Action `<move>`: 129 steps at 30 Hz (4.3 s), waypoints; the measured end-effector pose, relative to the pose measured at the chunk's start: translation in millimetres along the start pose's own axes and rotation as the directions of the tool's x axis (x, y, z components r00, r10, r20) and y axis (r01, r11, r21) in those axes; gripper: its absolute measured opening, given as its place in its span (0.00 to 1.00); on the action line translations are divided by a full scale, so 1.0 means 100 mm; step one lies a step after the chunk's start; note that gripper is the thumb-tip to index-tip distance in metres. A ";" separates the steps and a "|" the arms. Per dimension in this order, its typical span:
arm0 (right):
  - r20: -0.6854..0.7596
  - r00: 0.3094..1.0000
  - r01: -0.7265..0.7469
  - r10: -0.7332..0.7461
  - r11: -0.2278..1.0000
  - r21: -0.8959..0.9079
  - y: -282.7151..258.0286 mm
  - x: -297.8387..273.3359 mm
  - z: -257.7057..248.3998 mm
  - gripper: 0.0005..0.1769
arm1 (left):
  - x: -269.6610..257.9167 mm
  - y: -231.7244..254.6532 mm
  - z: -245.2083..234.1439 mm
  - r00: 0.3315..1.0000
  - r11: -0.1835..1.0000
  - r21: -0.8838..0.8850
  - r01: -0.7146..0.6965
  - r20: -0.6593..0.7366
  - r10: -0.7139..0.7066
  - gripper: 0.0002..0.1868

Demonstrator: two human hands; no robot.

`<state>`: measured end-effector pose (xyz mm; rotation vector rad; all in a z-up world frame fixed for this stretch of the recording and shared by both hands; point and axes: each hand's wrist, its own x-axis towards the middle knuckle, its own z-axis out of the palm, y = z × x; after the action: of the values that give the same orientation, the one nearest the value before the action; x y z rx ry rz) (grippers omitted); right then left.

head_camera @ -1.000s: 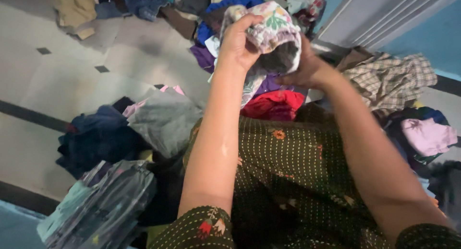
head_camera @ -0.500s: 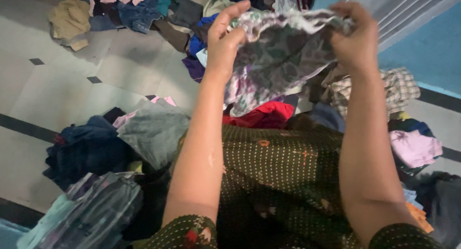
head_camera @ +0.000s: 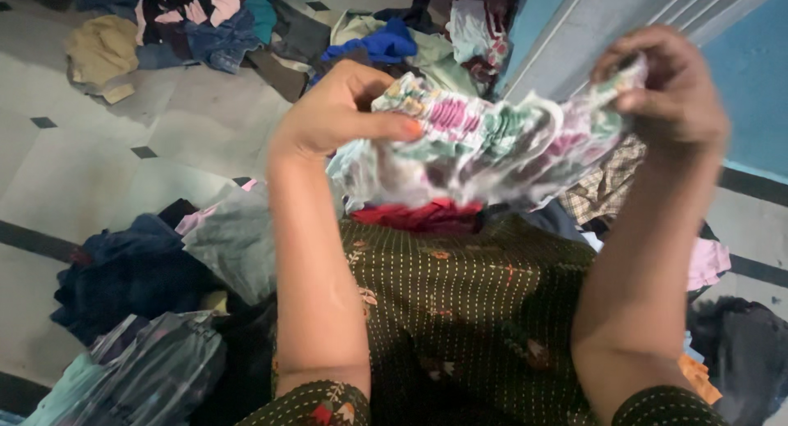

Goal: The person picks up various garments from a pile on the floor, holds them up to view, and places them into different stacks.

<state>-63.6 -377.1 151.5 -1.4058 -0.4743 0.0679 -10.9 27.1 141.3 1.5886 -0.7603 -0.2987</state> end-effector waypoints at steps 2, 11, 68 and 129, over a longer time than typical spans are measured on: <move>-0.392 0.917 -0.162 0.077 0.968 -0.190 0.30 0.14 0.10 0.22 | 0.13 -0.22 0.04 0.991 0.948 -0.313 -0.054 0.098 0.089 0.17; -0.425 0.765 0.129 -0.484 0.761 -0.635 0.69 0.62 0.56 0.23 | 0.84 -0.39 0.98 0.507 0.938 0.346 -0.033 -0.803 0.314 0.20; -0.577 0.776 -0.380 0.254 0.919 -0.107 1.11 0.21 -0.27 0.22 | 0.84 -1.13 0.75 0.961 0.530 -0.841 0.110 -0.046 -0.273 0.20; 0.137 0.984 0.159 -0.112 0.902 -0.401 1.73 1.20 2.85 0.07 | -1.70 -0.87 -0.48 0.244 0.483 0.237 0.843 -0.969 0.050 0.16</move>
<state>-17.3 -43.0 44.7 -1.7835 -0.7081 -0.0727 -83.3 170.2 27.0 2.4004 0.7158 0.6404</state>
